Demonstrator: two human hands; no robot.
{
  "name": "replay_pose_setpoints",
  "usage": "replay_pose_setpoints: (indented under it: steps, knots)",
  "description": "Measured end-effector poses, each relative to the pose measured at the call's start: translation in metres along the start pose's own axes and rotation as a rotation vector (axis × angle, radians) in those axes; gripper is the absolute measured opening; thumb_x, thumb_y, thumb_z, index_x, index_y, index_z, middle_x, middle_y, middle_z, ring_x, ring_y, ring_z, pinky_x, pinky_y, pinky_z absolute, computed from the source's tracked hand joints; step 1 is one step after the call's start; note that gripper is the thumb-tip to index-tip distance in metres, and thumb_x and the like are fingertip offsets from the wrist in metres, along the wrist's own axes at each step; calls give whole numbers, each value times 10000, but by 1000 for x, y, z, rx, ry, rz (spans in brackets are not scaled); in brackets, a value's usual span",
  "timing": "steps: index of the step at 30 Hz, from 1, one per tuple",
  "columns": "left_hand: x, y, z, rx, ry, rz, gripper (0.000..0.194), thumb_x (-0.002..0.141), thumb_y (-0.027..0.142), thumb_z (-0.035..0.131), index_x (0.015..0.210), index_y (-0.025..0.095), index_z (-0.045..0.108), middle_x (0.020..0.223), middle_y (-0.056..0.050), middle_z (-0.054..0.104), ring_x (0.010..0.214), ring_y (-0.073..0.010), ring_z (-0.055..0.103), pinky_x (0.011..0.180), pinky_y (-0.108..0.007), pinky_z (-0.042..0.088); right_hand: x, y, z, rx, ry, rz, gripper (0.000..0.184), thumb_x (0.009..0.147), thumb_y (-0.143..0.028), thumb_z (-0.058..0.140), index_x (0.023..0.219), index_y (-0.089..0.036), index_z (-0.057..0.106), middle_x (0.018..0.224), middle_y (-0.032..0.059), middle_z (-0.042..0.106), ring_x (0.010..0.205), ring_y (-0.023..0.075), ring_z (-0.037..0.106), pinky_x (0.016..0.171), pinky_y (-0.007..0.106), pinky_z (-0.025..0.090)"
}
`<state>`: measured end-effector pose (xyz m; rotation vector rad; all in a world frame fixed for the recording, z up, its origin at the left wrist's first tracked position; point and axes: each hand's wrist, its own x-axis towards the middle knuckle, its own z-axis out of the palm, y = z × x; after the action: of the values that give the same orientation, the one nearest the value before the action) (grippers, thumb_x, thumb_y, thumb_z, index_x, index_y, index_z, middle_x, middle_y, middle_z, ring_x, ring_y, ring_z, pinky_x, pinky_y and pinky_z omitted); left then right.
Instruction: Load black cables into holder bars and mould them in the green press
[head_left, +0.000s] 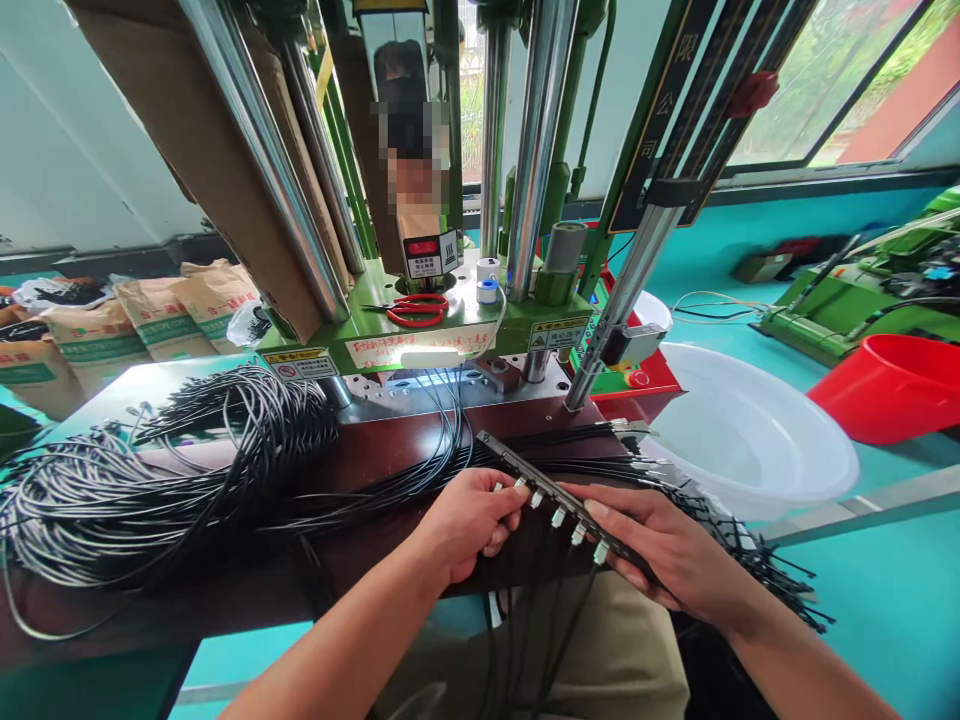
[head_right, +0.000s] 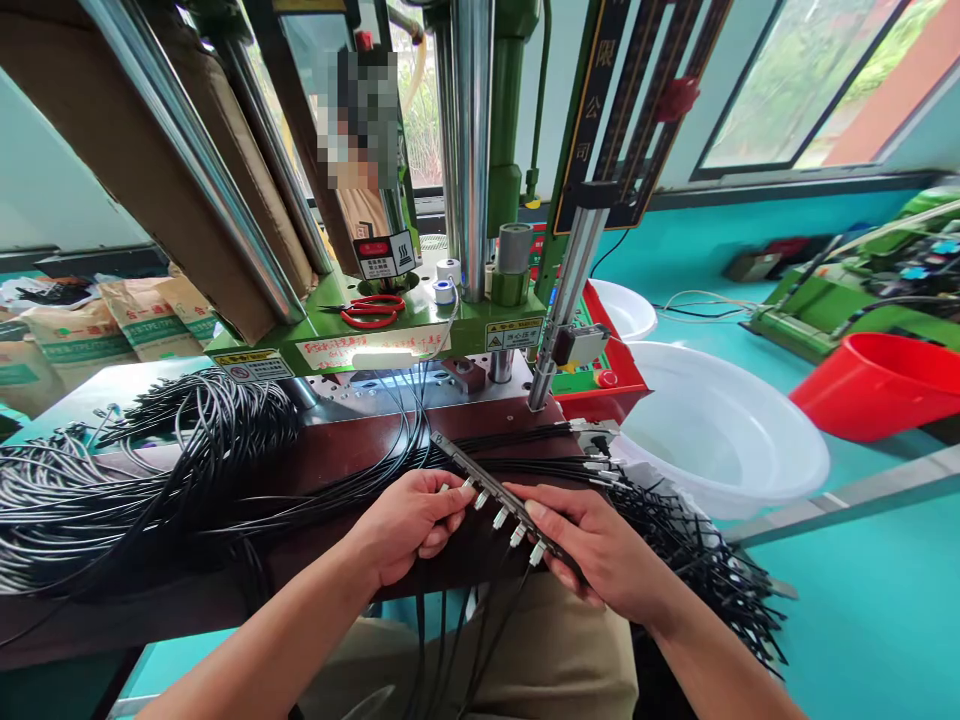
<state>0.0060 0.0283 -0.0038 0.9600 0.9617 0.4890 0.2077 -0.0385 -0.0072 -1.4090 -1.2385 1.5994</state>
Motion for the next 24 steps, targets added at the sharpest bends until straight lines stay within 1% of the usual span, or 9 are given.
replay_pose_setpoints:
  steps: [4,6,8,10,12,14,17,20,24]
  knots:
    - [3,-3,-2,11,-23,-10,333,707,433,689,681,165,494,521,71,462,324,0,246,330,-179,123,0,0,2,-33,2,-2,560,870,-518,528,1345,-224,501,577,-54,422,412,51,386,310,128,243]
    - [3,-2,-4,50,-21,-1,323,745,459,646,712,169,508,534,61,485,326,-15,292,337,-178,174,0,3,2,15,29,4,556,868,-519,532,1346,-237,497,569,-62,401,409,45,364,314,123,225]
    - [-2,1,-5,167,74,106,324,797,486,577,727,173,527,570,32,536,370,-52,412,369,-187,274,0,6,2,75,51,18,562,864,-519,538,1349,-239,490,561,-68,393,397,38,328,310,120,202]
    - [-13,7,-6,280,257,294,323,830,498,535,779,180,564,604,16,567,463,-90,513,436,-199,358,0,8,2,120,54,16,568,857,-512,554,1345,-228,496,550,-69,395,391,35,301,307,121,189]
    - [-28,13,-8,233,364,404,313,846,498,525,902,196,581,592,28,553,486,-98,518,469,-203,379,1,9,1,147,60,5,561,854,-501,565,1337,-222,506,549,-65,405,392,35,297,307,122,191]
    - [-42,17,-10,10,269,340,317,835,469,567,1008,204,550,618,32,556,513,-101,526,509,-213,412,2,10,0,163,63,15,555,855,-497,567,1335,-224,508,563,-58,422,397,34,309,311,120,190]
    - [-52,12,-15,-267,67,172,301,753,363,701,920,172,539,749,-1,589,620,-100,572,618,-240,467,3,9,-1,174,62,32,559,850,-494,576,1337,-230,504,571,-57,428,400,35,322,312,116,193]
    - [-45,4,-18,-238,101,94,292,714,345,738,816,142,554,769,-22,594,607,-92,575,597,-230,467,3,10,-2,160,49,37,560,844,-500,579,1332,-233,510,549,-64,413,395,40,321,308,117,197]
    - [-25,0,-17,-100,154,55,276,703,347,727,789,111,612,723,-29,599,510,-65,532,507,-195,421,2,9,-3,154,35,50,544,844,-495,583,1318,-232,527,585,-46,461,393,30,338,313,116,189]
